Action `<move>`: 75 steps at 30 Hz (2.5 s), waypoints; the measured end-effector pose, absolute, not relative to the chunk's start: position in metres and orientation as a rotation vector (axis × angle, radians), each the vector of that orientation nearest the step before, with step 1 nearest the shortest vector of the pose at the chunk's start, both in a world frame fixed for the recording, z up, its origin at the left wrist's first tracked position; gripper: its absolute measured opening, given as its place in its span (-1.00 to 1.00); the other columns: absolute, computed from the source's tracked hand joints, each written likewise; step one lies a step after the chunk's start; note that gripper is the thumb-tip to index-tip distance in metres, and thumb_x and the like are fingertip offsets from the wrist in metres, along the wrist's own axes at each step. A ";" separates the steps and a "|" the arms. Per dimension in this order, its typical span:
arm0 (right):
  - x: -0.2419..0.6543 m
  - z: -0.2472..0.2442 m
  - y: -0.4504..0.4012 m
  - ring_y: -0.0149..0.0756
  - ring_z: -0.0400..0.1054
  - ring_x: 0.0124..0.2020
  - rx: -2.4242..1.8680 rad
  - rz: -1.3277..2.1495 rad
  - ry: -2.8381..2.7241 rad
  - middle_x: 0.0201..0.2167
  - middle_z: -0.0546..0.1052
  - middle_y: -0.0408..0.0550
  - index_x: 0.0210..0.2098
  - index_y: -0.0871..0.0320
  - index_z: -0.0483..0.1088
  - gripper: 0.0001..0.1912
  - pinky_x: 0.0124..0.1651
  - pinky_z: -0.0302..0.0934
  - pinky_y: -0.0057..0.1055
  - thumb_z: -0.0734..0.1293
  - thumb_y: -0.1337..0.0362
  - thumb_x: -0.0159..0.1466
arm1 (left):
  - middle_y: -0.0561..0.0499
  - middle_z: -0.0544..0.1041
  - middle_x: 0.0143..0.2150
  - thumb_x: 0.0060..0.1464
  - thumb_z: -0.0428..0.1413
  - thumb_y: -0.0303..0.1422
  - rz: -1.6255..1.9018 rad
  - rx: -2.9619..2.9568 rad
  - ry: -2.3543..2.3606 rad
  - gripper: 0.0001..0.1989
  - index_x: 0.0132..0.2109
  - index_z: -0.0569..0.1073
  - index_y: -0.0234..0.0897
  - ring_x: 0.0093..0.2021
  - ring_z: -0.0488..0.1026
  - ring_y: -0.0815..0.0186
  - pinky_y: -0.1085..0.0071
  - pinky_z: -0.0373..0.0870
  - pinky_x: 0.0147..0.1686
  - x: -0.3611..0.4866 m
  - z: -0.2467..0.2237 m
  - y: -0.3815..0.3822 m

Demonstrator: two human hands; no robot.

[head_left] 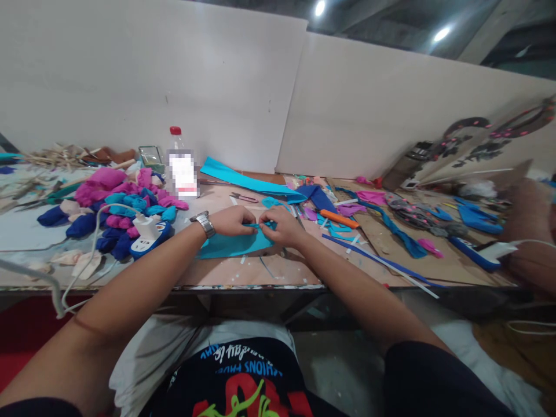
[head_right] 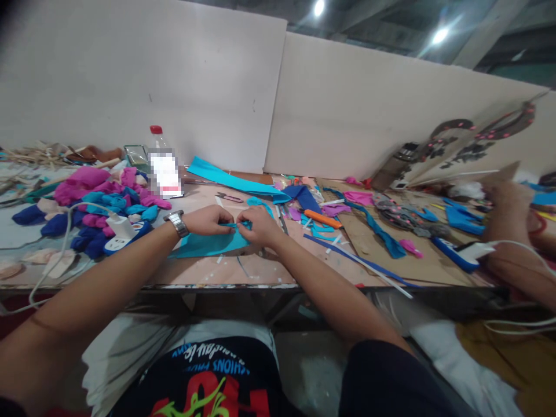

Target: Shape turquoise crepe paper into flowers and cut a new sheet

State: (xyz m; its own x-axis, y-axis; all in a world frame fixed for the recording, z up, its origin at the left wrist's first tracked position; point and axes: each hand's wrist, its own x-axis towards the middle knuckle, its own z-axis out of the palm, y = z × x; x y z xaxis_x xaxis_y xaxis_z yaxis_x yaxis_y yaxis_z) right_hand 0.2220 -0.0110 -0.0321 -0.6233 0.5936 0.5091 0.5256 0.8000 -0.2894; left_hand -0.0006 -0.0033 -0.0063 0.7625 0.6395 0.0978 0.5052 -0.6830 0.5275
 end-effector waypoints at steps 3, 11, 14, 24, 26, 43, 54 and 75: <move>0.222 -0.032 -0.011 -0.16 0.39 -0.23 -0.813 0.150 -2.384 -0.36 0.59 -0.05 -0.34 0.12 0.46 -0.95 -0.08 0.12 -0.22 0.33 0.32 0.23 | 0.10 0.37 -0.52 0.16 0.08 -0.15 0.393 2.482 0.848 -0.67 -0.39 0.47 -0.33 -0.48 0.21 0.40 0.40 0.05 -0.43 -0.001 -0.007 -0.002; 0.223 -0.031 -0.013 -0.19 0.38 -0.25 -0.837 0.158 -2.380 -0.35 0.58 -0.05 -0.34 0.11 0.45 -0.97 -0.08 0.12 -0.23 0.34 0.32 0.23 | 0.11 0.27 -0.57 0.20 0.04 -0.13 0.394 2.450 0.848 -0.63 -0.40 0.48 -0.33 -0.50 0.14 0.40 0.41 0.03 -0.45 -0.001 -0.007 -0.001; 0.223 -0.031 -0.012 -0.18 0.39 -0.24 -0.836 0.160 -2.389 -0.35 0.59 -0.05 -0.33 0.12 0.46 -0.95 -0.08 0.13 -0.23 0.34 0.29 0.24 | 0.11 0.25 -0.57 0.21 0.04 -0.11 0.384 2.440 0.839 -0.61 -0.40 0.47 -0.33 -0.50 0.13 0.40 0.40 0.02 -0.46 -0.002 -0.006 -0.001; 0.223 -0.028 -0.013 -0.19 0.44 -0.24 -0.824 0.183 -2.375 -0.32 0.62 -0.07 -0.31 0.10 0.47 -0.94 -0.05 0.13 -0.23 0.36 0.27 0.24 | 0.13 0.18 -0.58 0.19 0.04 -0.08 0.327 2.385 0.828 -0.62 -0.43 0.39 -0.29 -0.52 0.07 0.40 0.41 -0.02 -0.49 -0.005 -0.009 0.005; 0.223 -0.028 -0.014 -0.19 0.44 -0.25 -0.823 0.189 -2.371 -0.34 0.62 -0.07 -0.33 0.10 0.47 -0.95 -0.06 0.14 -0.23 0.36 0.28 0.24 | 0.14 0.18 -0.57 0.19 0.05 -0.08 0.302 2.384 0.833 -0.62 -0.43 0.37 -0.28 -0.53 0.07 0.41 0.41 -0.02 -0.49 -0.005 -0.009 0.004; 0.223 -0.029 -0.014 -0.17 0.52 -0.20 -0.742 0.182 -2.359 -0.28 0.67 -0.09 -0.27 0.07 0.51 -0.93 0.03 0.15 -0.18 0.36 0.29 0.25 | -0.05 0.59 -0.21 0.14 0.02 -0.15 0.342 2.265 0.914 -0.65 -0.19 0.57 -0.31 -0.22 0.41 0.23 0.38 0.28 -0.24 -0.007 -0.010 0.008; 0.224 -0.028 -0.013 -0.17 0.52 -0.21 -0.705 0.165 -2.348 -0.29 0.66 -0.07 -0.28 0.09 0.52 -0.94 0.02 0.16 -0.18 0.38 0.31 0.25 | 0.07 0.36 -0.46 0.19 0.04 -0.06 0.343 2.243 0.862 -0.60 -0.31 0.50 -0.34 -0.41 0.21 0.36 0.41 0.13 -0.39 -0.006 -0.013 0.009; 0.222 -0.030 -0.011 -0.13 0.48 -0.22 -0.894 0.138 -2.308 -0.32 0.66 -0.04 -0.30 0.10 0.55 -0.96 -0.04 0.17 -0.17 0.42 0.30 0.24 | 0.01 0.51 -0.47 0.24 0.04 -0.20 0.484 2.603 1.020 -0.68 -0.31 0.58 -0.32 -0.46 0.30 0.35 0.40 0.07 -0.42 0.002 -0.003 -0.006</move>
